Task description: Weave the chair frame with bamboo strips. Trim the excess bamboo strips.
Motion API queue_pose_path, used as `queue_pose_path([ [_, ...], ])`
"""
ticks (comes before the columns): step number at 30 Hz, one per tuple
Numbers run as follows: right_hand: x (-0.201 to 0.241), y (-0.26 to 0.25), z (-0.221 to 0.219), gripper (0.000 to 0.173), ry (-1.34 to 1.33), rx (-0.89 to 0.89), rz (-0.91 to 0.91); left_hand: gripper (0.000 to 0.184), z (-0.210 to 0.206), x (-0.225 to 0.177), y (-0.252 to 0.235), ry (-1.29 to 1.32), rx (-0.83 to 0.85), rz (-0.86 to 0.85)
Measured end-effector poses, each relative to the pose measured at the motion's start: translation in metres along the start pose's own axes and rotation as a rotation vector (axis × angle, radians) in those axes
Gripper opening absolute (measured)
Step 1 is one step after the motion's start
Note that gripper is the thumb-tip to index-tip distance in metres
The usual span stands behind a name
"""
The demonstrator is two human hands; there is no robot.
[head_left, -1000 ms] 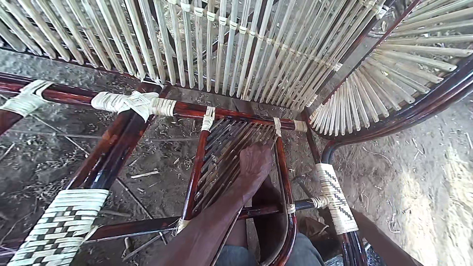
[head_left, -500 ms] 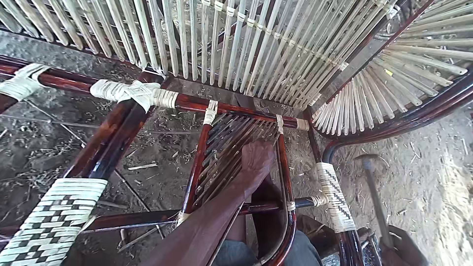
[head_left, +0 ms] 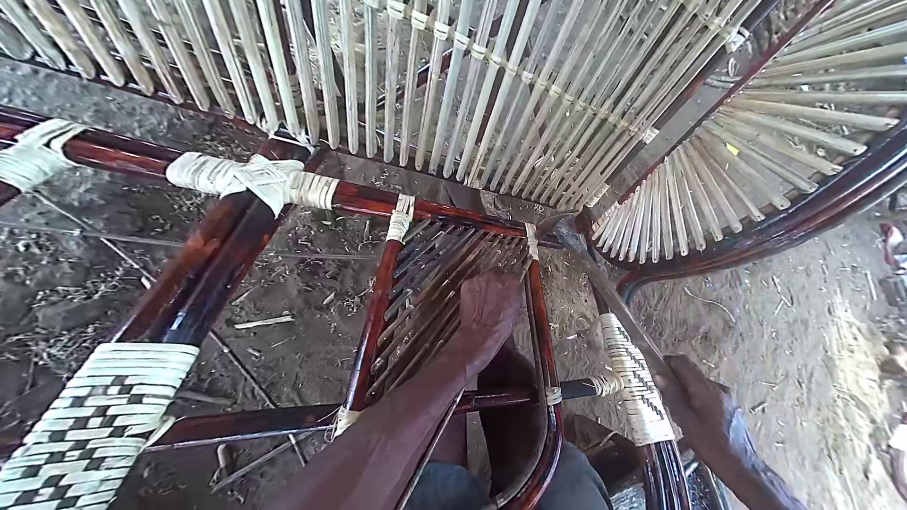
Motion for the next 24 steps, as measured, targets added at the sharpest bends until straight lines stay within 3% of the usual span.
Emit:
queue_pose_path([
  [2, -0.001, 0.001, -0.006, 0.046, 0.108, -0.081, 0.107, 0.022, 0.008, -0.005, 0.005, 0.027, 0.03, 0.005],
  [6, -0.009, -0.009, -0.014, 0.041, 0.119, 0.077, -0.028, 0.023, 0.008, -0.007, 0.002, 0.0, 0.033, 0.011],
  [11, 0.008, -0.014, -0.002, 0.046, 0.058, -0.096, 0.112, 0.019, -0.002, 0.0, 0.013, -0.004, -0.11, -0.046],
  [15, 0.008, -0.019, -0.003, 0.046, 0.131, -0.118, 0.16, 0.023, 0.006, -0.005, 0.0, 0.012, 0.042, 0.022],
  [20, 0.003, -0.025, -0.007, 0.037, 0.342, -0.008, 0.066, 0.023, 0.007, -0.006, 0.001, -0.001, 0.048, 0.012],
  [24, 0.013, -0.024, 0.001, 0.046, 0.216, -0.067, 0.113, 0.024, 0.009, -0.005, 0.0, 0.001, 0.062, 0.014],
])
Point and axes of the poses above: each hand's wrist, its own y-axis away from the middle knuckle, its own z-axis out of the back of the hand, x = y × z, the point moved 3 cm from there along -y, towards the middle knuckle, and after that the axes turned 11 degrees about -z, right-handed, at the moved point
